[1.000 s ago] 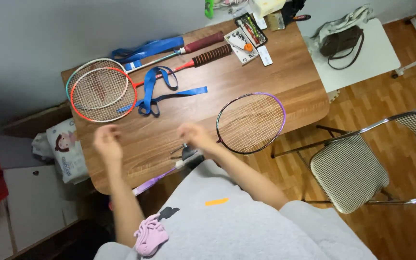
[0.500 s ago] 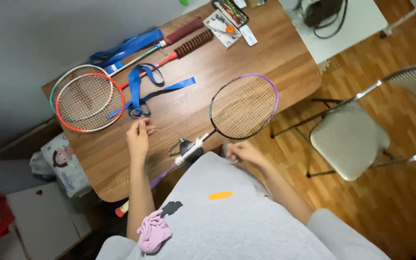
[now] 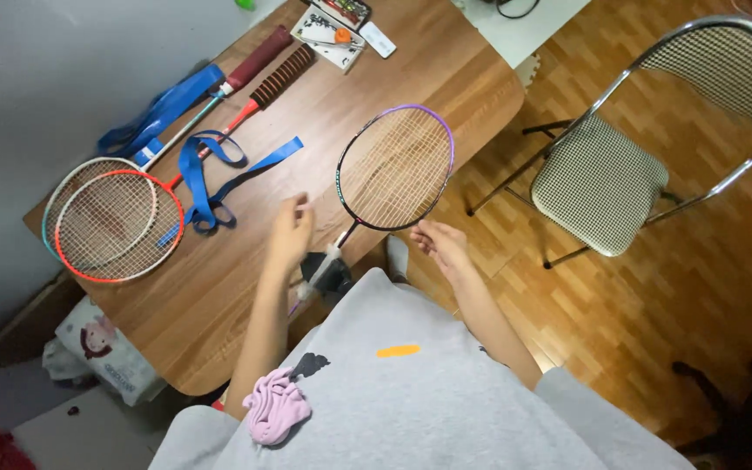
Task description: Manually stringing a badminton racket and applying grip tape.
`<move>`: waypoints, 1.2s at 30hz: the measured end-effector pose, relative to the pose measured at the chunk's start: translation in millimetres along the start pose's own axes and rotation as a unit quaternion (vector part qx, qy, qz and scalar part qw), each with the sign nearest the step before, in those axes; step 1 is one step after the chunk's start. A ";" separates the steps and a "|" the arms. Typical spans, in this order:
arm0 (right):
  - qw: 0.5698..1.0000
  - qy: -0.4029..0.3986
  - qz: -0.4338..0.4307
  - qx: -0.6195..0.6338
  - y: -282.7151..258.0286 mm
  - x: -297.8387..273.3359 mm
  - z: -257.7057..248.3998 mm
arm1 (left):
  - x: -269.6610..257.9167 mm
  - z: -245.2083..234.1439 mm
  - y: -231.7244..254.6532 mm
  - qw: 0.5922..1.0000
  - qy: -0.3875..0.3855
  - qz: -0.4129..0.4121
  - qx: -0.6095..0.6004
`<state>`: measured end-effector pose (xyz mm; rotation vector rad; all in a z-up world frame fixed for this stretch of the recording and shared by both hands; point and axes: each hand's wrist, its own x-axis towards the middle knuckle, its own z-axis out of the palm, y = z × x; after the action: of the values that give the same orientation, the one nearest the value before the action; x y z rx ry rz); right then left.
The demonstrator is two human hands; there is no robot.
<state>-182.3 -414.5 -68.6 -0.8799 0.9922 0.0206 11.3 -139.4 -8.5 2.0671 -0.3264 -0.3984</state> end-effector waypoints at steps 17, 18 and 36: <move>0.842 0.162 -0.291 -0.424 70.6 30.7 -52.6 | -64.4 65.2 55.6 0.923 -0.201 0.054 0.325; 0.850 0.152 -0.269 -0.428 76.4 29.1 -64.3 | -64.1 64.9 57.0 0.930 -0.157 0.084 0.320; 0.950 0.161 -0.085 -0.252 114.0 -20.0 -113.9 | -78.4 208.0 -24.2 0.841 -0.323 -0.160 -0.404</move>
<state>-320.2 -405.7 -153.9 -1.4714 1.2371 -0.0170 -143.1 -259.2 -117.1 1.0931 -0.1512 -1.2192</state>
